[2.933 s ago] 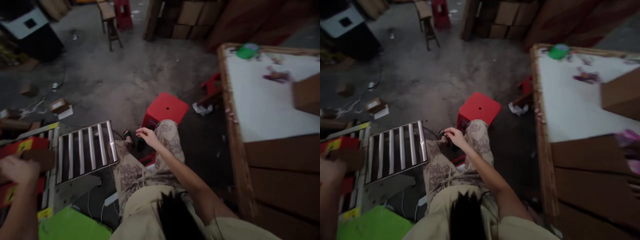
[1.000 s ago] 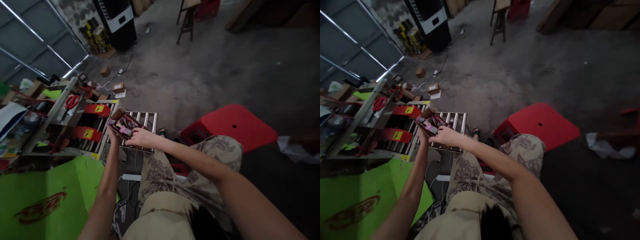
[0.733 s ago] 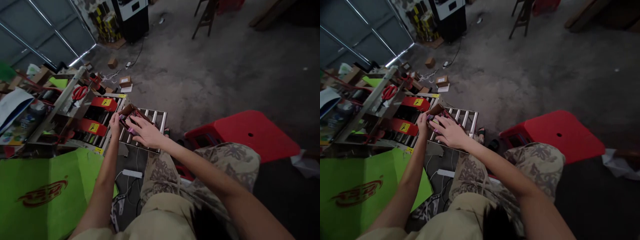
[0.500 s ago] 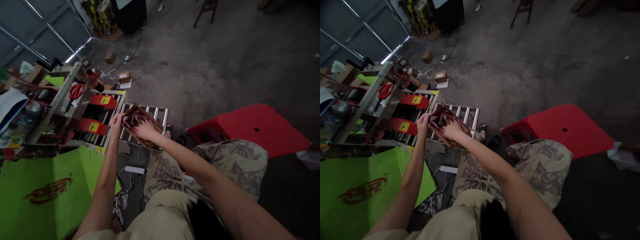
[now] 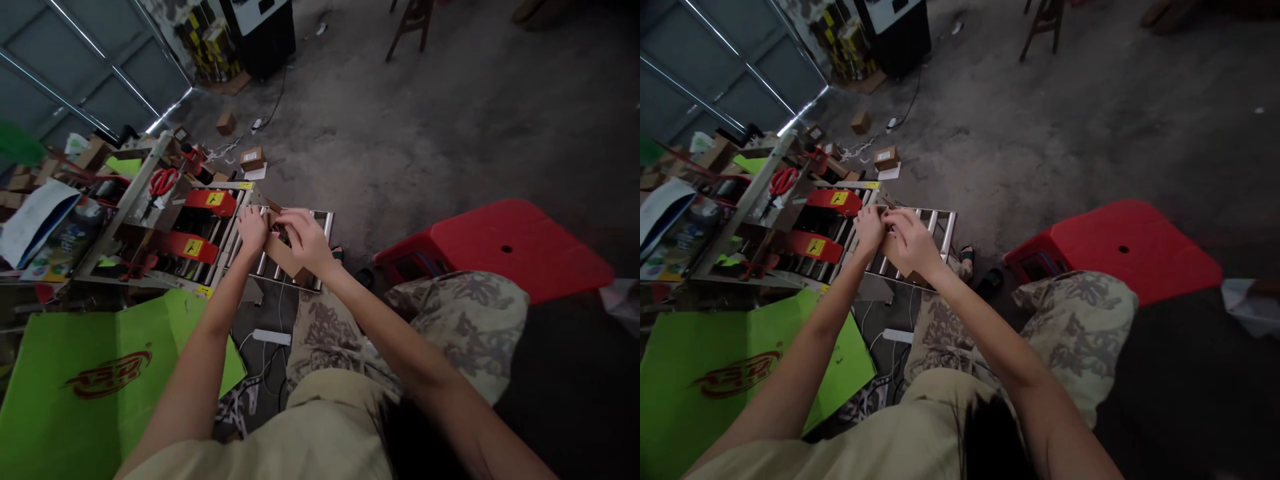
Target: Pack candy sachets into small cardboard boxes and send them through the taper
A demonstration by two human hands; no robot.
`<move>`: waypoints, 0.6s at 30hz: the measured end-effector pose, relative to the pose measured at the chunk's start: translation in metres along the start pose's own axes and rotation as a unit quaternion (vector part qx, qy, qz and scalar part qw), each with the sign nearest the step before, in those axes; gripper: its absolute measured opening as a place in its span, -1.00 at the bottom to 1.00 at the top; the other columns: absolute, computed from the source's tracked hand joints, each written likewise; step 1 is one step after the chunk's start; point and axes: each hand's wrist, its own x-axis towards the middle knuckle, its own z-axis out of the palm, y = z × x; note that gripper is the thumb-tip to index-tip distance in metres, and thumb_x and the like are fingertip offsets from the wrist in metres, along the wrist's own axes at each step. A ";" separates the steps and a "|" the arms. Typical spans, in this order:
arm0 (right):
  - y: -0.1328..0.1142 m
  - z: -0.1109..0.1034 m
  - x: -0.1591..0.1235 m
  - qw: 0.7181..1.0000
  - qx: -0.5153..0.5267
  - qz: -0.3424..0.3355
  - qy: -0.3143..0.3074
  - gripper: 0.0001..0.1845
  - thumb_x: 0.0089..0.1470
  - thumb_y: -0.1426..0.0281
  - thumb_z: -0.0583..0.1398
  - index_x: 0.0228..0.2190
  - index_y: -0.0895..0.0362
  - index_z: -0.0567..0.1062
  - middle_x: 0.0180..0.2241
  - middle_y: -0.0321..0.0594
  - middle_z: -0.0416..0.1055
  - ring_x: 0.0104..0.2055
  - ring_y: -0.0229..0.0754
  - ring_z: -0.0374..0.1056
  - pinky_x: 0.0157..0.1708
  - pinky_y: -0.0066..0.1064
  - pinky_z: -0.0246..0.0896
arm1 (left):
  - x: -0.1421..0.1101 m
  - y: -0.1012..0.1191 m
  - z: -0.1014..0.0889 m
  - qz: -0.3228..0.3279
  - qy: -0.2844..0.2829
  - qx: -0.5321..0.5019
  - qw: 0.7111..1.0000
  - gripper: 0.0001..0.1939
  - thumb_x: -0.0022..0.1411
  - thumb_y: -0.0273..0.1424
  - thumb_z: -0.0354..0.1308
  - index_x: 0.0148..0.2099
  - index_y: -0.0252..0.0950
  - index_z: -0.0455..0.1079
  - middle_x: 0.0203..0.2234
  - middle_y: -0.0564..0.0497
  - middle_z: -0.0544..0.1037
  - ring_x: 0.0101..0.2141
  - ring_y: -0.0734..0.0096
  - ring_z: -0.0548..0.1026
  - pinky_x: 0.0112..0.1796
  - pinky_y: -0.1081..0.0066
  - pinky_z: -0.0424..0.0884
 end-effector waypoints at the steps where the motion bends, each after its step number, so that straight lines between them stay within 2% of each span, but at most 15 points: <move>1: -0.004 -0.003 -0.005 0.999 -0.043 0.017 -0.016 -0.61 0.30 0.41 0.01 0.10 0.22 0.39 0.15 0.09 0.29 0.25 -0.02 0.17 0.25 -0.05 0.08 | -0.001 0.001 0.001 -0.009 0.006 -0.005 1.000 -0.64 0.31 -0.34 0.01 0.03 -0.45 0.42 0.01 -0.44 0.47 0.09 -0.22 0.37 0.07 -0.02 0.21; 3: -0.009 -0.003 -0.020 0.988 -0.108 0.044 -0.098 -0.42 0.23 0.40 0.13 0.23 0.33 0.25 0.19 0.21 0.25 0.30 0.09 0.10 0.28 0.04 0.02 | 0.000 -0.001 0.002 -0.046 0.004 -0.046 0.998 -0.60 0.31 -0.39 -0.01 0.11 -0.49 0.36 0.04 -0.46 0.45 0.11 -0.20 0.35 0.11 -0.05 0.18; 5: -0.010 0.005 -0.039 0.973 -0.125 0.036 -0.192 -0.31 0.15 0.38 0.23 0.24 0.38 0.23 0.19 0.24 0.26 0.32 0.15 0.09 0.30 0.03 0.00 | 0.001 -0.005 0.002 -0.086 0.022 -0.120 0.989 -0.56 0.32 -0.45 -0.08 0.19 -0.51 0.28 0.08 -0.45 0.43 0.13 -0.08 0.36 0.15 0.01 0.18; 7: -0.007 0.012 -0.053 0.968 -0.118 0.029 -0.220 -0.28 0.11 0.35 0.27 0.23 0.37 0.26 0.22 0.23 0.23 0.34 0.17 0.07 0.34 0.02 -0.04 | -0.006 -0.007 0.002 -0.095 0.078 -0.198 0.973 -0.52 0.35 -0.46 -0.18 0.25 -0.51 0.19 0.16 -0.43 0.36 0.18 0.08 0.33 0.20 0.11 0.16; 9: -0.001 0.013 -0.058 0.972 -0.092 0.039 -0.215 -0.27 0.11 0.33 0.27 0.23 0.37 0.25 0.25 0.25 0.18 0.34 0.17 0.06 0.35 0.04 -0.07 | -0.024 -0.004 0.002 -0.051 0.117 -0.251 0.960 -0.49 0.41 -0.37 -0.26 0.30 -0.47 0.12 0.24 -0.38 0.27 0.25 0.18 0.25 0.26 0.17 0.10; 10: 0.004 0.011 -0.058 0.974 -0.062 0.043 -0.212 -0.27 0.09 0.34 0.26 0.23 0.36 0.25 0.25 0.24 0.19 0.33 0.16 0.09 0.33 0.05 -0.04 | -0.038 -0.001 0.001 -0.006 0.100 -0.264 0.959 -0.46 0.43 -0.29 -0.28 0.32 -0.43 0.10 0.26 -0.35 0.25 0.28 0.19 0.22 0.28 0.17 0.07; 11: 0.009 0.007 -0.057 0.977 -0.016 0.048 -0.209 -0.30 0.08 0.36 0.25 0.21 0.33 0.26 0.23 0.22 0.22 0.30 0.14 0.15 0.31 0.04 0.02 | -0.053 0.003 -0.001 0.053 0.055 -0.267 0.961 -0.42 0.43 -0.19 -0.28 0.35 -0.39 0.07 0.29 -0.32 0.23 0.31 0.18 0.18 0.30 0.14 0.04; 13: 0.019 -0.002 -0.055 0.974 0.114 0.072 -0.182 -0.41 0.05 0.39 0.21 0.13 0.25 0.31 0.13 0.12 0.35 0.17 0.04 0.31 0.22 -0.02 0.19 | -0.083 0.013 -0.005 0.182 -0.067 -0.238 0.952 -0.28 0.37 0.01 -0.18 0.39 -0.34 0.01 0.33 -0.28 0.19 0.35 0.09 0.11 0.33 0.06 -0.04; 14: 0.024 -0.007 -0.055 0.967 0.183 0.098 -0.146 -0.48 0.05 0.38 0.18 0.08 0.20 0.32 0.06 0.05 0.41 0.09 -0.02 0.38 0.16 -0.07 0.28 | -0.096 0.018 -0.007 0.234 -0.114 -0.208 0.943 -0.17 0.29 0.10 -0.09 0.41 -0.34 -0.02 0.35 -0.28 0.15 0.37 0.02 0.06 0.34 0.01 -0.10; 16: 0.032 -0.015 -0.057 0.944 0.280 0.172 -0.039 -0.58 0.06 0.32 0.15 -0.03 0.14 0.33 -0.04 -0.05 0.45 -0.06 -0.12 0.45 0.01 -0.17 0.40 | -0.114 0.027 -0.010 0.279 -0.147 -0.140 0.939 0.03 0.12 0.20 0.09 0.42 -0.37 -0.03 0.37 -0.30 0.08 0.39 -0.10 -0.04 0.35 -0.06 -0.19; 18: 0.039 -0.020 -0.062 0.922 0.301 0.235 0.058 -0.62 0.04 0.25 0.18 -0.10 0.11 0.34 -0.09 -0.09 0.44 -0.13 -0.14 0.44 -0.11 -0.23 0.45 | -0.118 0.032 -0.010 0.264 -0.141 -0.088 0.950 0.04 0.10 0.15 0.15 0.41 -0.40 0.01 0.38 -0.31 0.05 0.39 -0.13 -0.07 0.35 -0.06 -0.20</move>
